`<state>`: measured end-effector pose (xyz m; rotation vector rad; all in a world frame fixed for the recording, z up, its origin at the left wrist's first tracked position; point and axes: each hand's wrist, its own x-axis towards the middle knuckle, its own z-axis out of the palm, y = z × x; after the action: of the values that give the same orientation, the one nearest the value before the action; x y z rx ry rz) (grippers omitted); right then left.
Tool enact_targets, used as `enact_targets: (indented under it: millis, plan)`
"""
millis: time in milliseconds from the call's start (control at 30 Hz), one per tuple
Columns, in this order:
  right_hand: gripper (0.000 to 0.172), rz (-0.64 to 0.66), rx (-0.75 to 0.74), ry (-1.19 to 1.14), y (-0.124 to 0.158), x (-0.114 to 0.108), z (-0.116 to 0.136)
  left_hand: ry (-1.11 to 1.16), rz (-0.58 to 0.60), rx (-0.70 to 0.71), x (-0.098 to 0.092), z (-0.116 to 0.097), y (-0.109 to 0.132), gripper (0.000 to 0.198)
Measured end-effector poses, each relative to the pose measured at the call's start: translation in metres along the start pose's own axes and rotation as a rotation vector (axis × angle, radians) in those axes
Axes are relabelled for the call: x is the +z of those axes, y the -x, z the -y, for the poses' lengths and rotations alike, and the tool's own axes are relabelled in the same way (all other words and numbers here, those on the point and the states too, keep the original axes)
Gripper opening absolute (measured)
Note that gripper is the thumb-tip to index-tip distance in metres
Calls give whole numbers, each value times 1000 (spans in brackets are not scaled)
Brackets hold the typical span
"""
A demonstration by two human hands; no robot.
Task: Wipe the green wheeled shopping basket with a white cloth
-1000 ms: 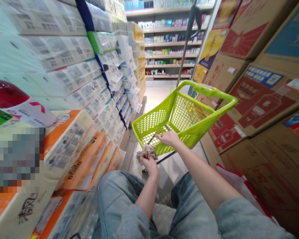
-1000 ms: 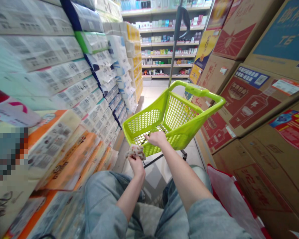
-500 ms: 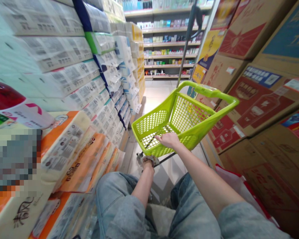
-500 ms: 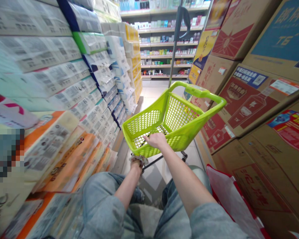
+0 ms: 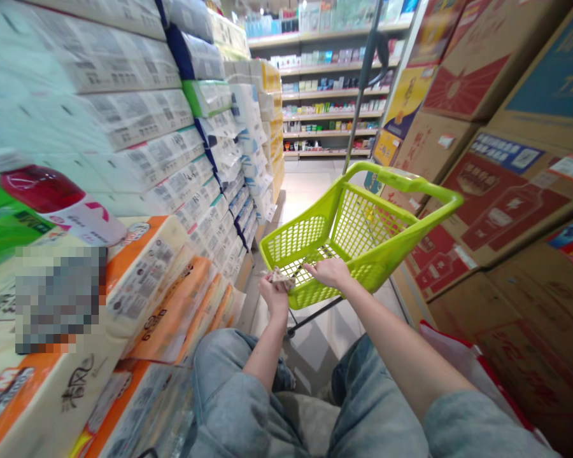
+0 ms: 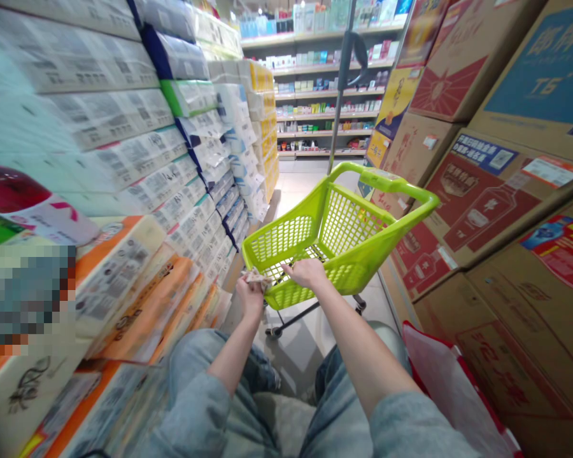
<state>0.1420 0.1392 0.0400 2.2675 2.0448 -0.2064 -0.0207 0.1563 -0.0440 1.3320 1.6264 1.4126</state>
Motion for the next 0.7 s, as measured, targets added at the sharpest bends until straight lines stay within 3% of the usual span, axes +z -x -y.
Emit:
enact_targets:
  millis: [100,233,333,533,700]
  plan:
    - [87,-17,-14,12,4,0,-2,-149,-27,-13,8,-4,-18,8]
    - [84,-28,-36,30,10,0,-4,-113,-29,-109,12,-11,-45,6]
    - [81,-36,-47,41,13,2,-8,-189,14,-57,11,-17,-46,5]
    - [73,0,-6,75,13,0,-29,-285,171,81,12,-26,16,12]
    - [64,35,5,101,12,-4,-53,-284,198,32,27,-36,56,21]
